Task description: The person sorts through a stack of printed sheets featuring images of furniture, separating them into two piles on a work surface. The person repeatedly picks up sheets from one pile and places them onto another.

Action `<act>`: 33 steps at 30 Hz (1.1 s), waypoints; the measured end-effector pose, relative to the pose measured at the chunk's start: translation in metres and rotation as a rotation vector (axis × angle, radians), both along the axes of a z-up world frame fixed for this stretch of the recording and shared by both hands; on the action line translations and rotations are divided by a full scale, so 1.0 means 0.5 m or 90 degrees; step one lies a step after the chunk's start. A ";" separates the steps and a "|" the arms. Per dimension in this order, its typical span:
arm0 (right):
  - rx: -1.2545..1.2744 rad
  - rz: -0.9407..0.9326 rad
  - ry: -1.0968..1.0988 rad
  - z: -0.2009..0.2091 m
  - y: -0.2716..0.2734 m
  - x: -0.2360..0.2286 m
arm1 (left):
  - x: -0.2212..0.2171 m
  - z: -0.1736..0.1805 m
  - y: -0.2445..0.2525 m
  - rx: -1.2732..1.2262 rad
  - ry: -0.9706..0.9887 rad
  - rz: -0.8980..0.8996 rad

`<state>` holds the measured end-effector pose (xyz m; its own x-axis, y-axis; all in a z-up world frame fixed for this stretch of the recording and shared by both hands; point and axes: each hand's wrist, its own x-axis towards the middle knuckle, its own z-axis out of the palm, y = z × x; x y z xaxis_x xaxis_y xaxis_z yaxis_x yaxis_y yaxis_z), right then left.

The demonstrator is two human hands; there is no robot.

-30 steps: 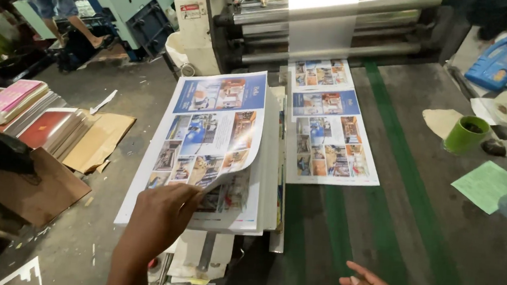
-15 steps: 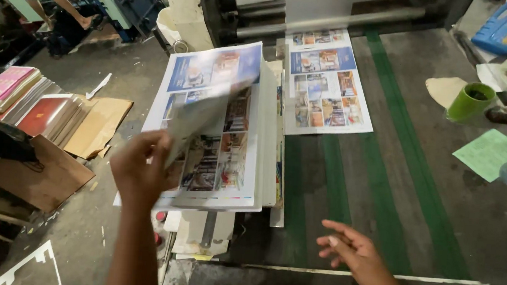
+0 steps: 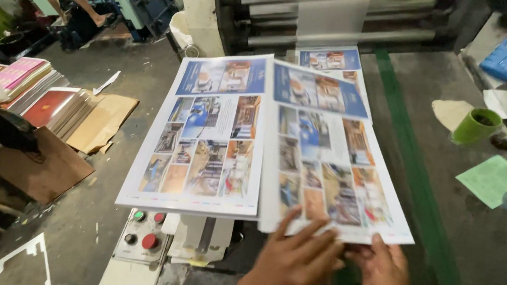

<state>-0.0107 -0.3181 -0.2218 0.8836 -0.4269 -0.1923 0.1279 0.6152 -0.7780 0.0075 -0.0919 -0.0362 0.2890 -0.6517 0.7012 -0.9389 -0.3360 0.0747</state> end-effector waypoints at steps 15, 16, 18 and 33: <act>-0.144 0.062 0.186 -0.278 -0.148 0.104 | 0.092 0.012 0.242 0.120 0.153 0.431; -0.147 0.059 0.176 -0.280 -0.154 0.132 | 0.103 0.022 0.247 0.114 0.144 0.430; -0.159 0.078 0.239 -0.285 -0.164 0.179 | 0.118 0.041 0.258 0.115 0.215 0.377; -0.095 0.194 0.199 -0.281 -0.198 0.268 | 0.134 0.089 0.261 -0.061 0.263 0.282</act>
<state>0.1234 -0.4169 -0.3624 0.8824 -0.1999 -0.4258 -0.2964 0.4665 -0.8334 0.0746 0.0388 0.0086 0.7782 -0.3468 0.5236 -0.5988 -0.6611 0.4521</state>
